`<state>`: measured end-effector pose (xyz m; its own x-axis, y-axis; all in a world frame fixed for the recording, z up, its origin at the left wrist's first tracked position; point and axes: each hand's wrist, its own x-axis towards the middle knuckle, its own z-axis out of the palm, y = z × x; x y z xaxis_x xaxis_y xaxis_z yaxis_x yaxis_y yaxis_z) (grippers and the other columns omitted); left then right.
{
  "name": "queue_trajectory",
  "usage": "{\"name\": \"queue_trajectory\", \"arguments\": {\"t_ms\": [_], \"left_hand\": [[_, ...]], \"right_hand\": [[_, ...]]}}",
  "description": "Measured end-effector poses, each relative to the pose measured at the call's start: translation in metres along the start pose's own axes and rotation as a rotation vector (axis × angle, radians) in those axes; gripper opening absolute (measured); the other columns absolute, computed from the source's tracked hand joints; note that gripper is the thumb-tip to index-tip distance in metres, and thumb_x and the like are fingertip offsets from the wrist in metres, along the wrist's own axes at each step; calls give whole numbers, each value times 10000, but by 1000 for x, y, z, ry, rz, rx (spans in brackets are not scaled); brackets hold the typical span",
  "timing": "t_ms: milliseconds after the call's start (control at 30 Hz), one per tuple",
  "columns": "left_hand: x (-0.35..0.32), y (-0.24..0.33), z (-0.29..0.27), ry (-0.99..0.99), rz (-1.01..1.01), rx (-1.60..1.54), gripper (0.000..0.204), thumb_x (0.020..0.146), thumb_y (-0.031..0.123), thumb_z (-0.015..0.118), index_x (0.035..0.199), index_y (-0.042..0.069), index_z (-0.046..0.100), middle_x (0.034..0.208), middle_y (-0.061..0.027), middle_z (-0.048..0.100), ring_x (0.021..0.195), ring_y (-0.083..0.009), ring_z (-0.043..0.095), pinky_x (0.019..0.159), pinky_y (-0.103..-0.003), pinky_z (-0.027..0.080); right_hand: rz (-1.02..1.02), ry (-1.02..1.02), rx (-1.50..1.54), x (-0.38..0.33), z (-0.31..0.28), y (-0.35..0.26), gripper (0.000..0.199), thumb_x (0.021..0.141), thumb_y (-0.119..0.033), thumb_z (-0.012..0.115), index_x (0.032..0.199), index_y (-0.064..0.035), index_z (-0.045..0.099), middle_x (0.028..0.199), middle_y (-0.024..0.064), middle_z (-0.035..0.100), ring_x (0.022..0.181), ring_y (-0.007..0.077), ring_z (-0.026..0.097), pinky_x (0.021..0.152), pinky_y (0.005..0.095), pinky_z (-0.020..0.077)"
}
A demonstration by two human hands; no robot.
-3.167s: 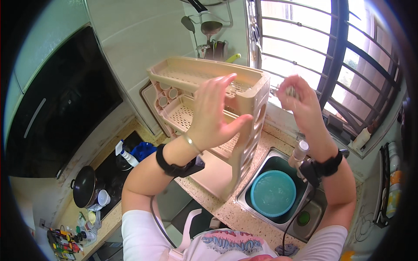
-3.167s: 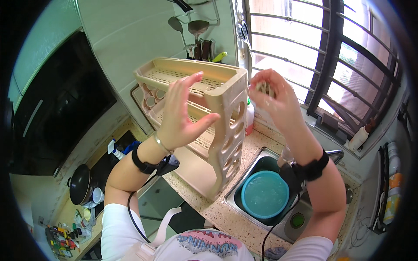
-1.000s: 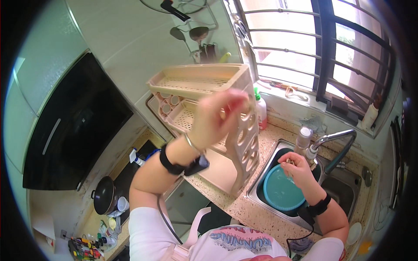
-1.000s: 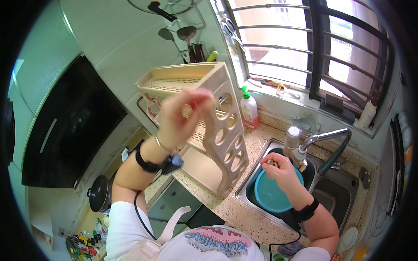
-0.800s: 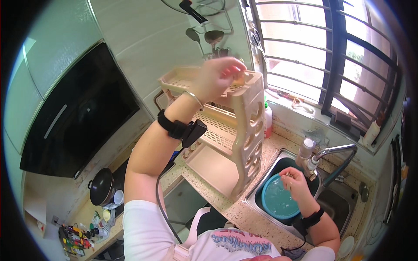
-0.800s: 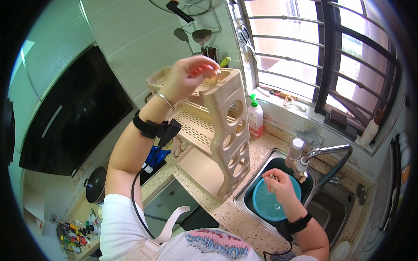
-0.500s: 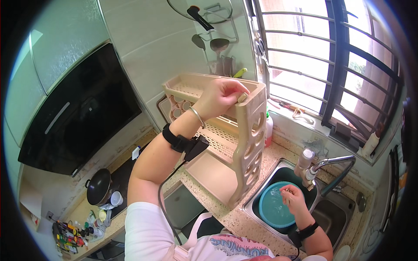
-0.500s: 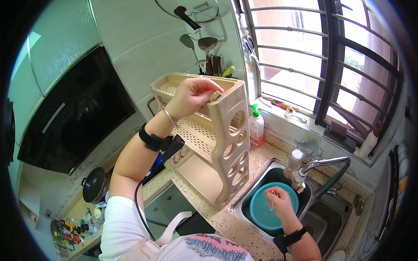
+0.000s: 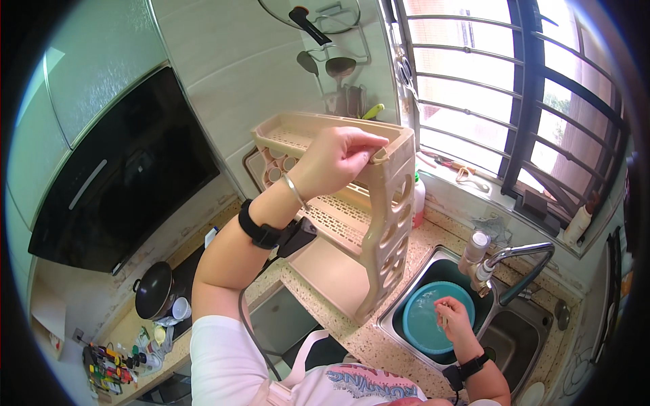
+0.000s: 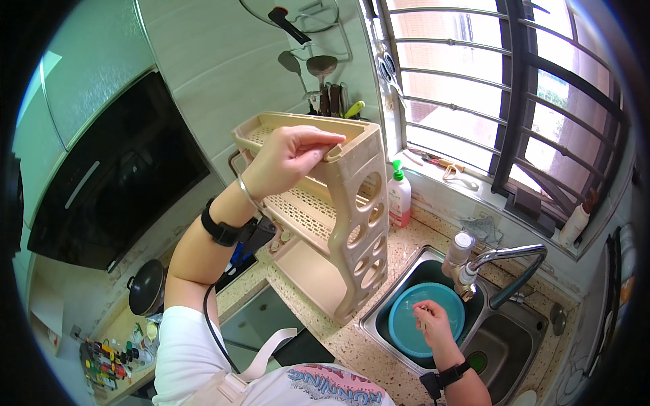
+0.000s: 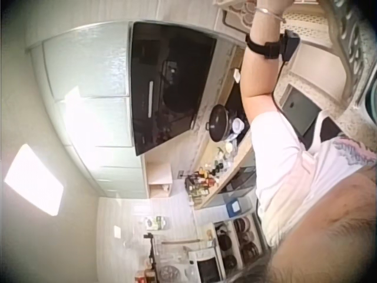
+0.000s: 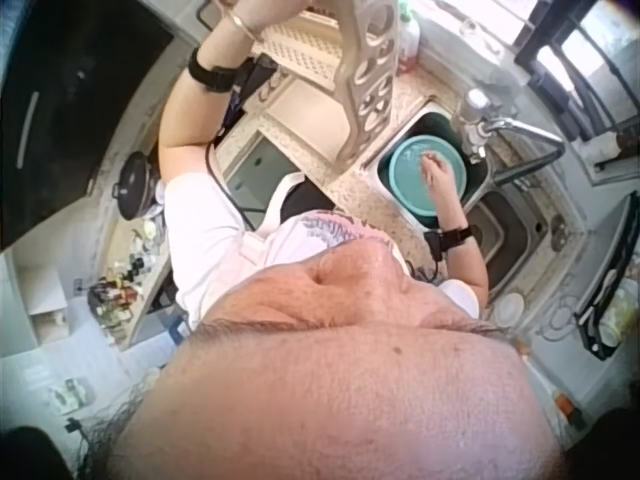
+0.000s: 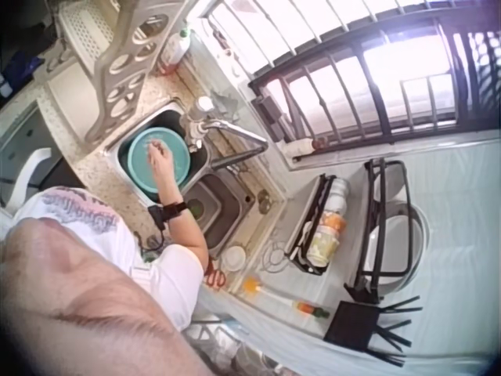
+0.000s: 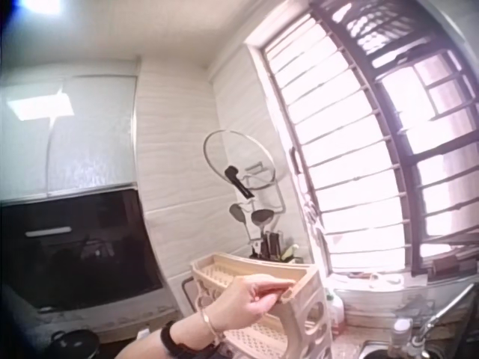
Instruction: The person washes a cloth in a sink, wipes a wall and cabinet, assembles a plastic rack by hand, and then wipes the rack with a cloth.
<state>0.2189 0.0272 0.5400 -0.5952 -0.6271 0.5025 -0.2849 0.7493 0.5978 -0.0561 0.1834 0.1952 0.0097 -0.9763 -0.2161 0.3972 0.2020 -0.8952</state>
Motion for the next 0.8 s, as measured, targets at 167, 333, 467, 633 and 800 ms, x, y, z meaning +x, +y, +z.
{"name": "queue_trajectory", "arguments": {"t_ms": [167,333,467,633,800], "left_hand": [[-16,16,-2,-37,63,65,339,844,2,577,1183,-10,580,1058,-106,643,957,-144,613,885,-258,483],[-12,19,1,-9,114,185,345,831,20,608,1176,35,596,1028,-94,648,951,-137,611,856,-282,497],[-1,26,-3,-67,187,523,242,813,27,634,1055,30,624,947,-78,649,834,-118,603,751,-281,497],[8,15,-3,24,34,307,197,809,23,641,1004,24,610,908,-66,639,801,-106,592,740,-262,490],[-2,14,3,52,14,197,242,812,39,652,1045,18,591,910,-89,639,818,-119,625,760,-244,503]], "right_hand": [[22,53,55,-2,-9,12,107,843,-91,613,908,-8,599,747,29,542,572,92,487,485,228,387],[68,51,65,-4,-9,25,103,842,-85,611,913,-11,600,745,31,546,575,89,497,485,220,400],[92,44,72,-5,-5,32,69,836,-71,602,895,-35,600,720,19,561,560,86,509,465,215,402],[104,41,77,-8,-4,39,66,837,-72,604,892,-36,601,722,18,562,563,88,511,466,217,404],[121,74,101,-15,-10,47,67,839,-74,606,893,-34,603,728,18,563,564,93,513,468,222,409]]}}
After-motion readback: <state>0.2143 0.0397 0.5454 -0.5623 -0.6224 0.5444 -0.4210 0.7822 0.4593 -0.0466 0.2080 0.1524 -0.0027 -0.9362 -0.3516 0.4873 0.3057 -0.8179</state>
